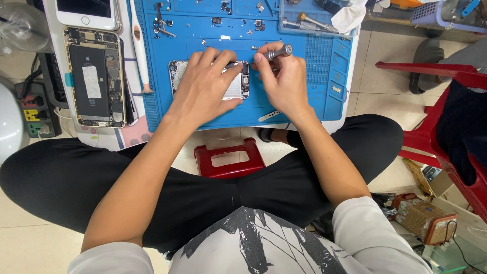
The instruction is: The person is repairing a disassembled smartphone on a blue work mat. They use a screwdriver to remove and tighten screws, a metal pick to pry and disconnect internal components, and tweezers to handle small parts. The person also briefly connects a charging cable to the device.
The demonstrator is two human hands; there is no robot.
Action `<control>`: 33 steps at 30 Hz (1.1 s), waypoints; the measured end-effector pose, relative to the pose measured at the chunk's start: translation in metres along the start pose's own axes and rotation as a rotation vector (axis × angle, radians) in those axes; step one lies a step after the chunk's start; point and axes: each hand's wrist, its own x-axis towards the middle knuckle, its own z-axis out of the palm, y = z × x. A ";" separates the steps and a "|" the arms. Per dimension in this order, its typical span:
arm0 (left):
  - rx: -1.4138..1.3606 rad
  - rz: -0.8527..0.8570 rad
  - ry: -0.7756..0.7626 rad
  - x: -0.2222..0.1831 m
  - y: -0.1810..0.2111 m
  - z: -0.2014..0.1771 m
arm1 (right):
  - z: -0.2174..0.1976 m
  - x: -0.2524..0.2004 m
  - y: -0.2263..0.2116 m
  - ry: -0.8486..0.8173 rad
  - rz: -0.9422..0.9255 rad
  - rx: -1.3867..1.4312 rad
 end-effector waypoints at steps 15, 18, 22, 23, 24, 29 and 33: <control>0.027 -0.009 -0.012 0.000 0.001 0.003 | 0.002 -0.001 0.003 0.009 -0.037 -0.052; 0.035 -0.010 -0.013 0.001 0.000 0.003 | 0.004 -0.001 0.004 0.029 -0.025 -0.022; 0.054 -0.008 -0.010 0.000 0.001 0.002 | 0.007 -0.003 0.007 0.036 -0.105 -0.091; 0.060 -0.009 -0.011 0.001 0.001 0.002 | 0.008 -0.004 0.009 0.041 -0.133 -0.117; 0.061 -0.011 -0.010 0.001 0.001 0.002 | 0.010 -0.004 0.009 0.040 -0.134 -0.117; 0.067 -0.012 0.004 0.001 0.001 0.003 | 0.009 -0.003 0.008 0.032 -0.172 -0.182; 0.075 -0.012 0.014 0.000 0.001 0.003 | 0.005 -0.001 0.008 0.011 -0.155 -0.150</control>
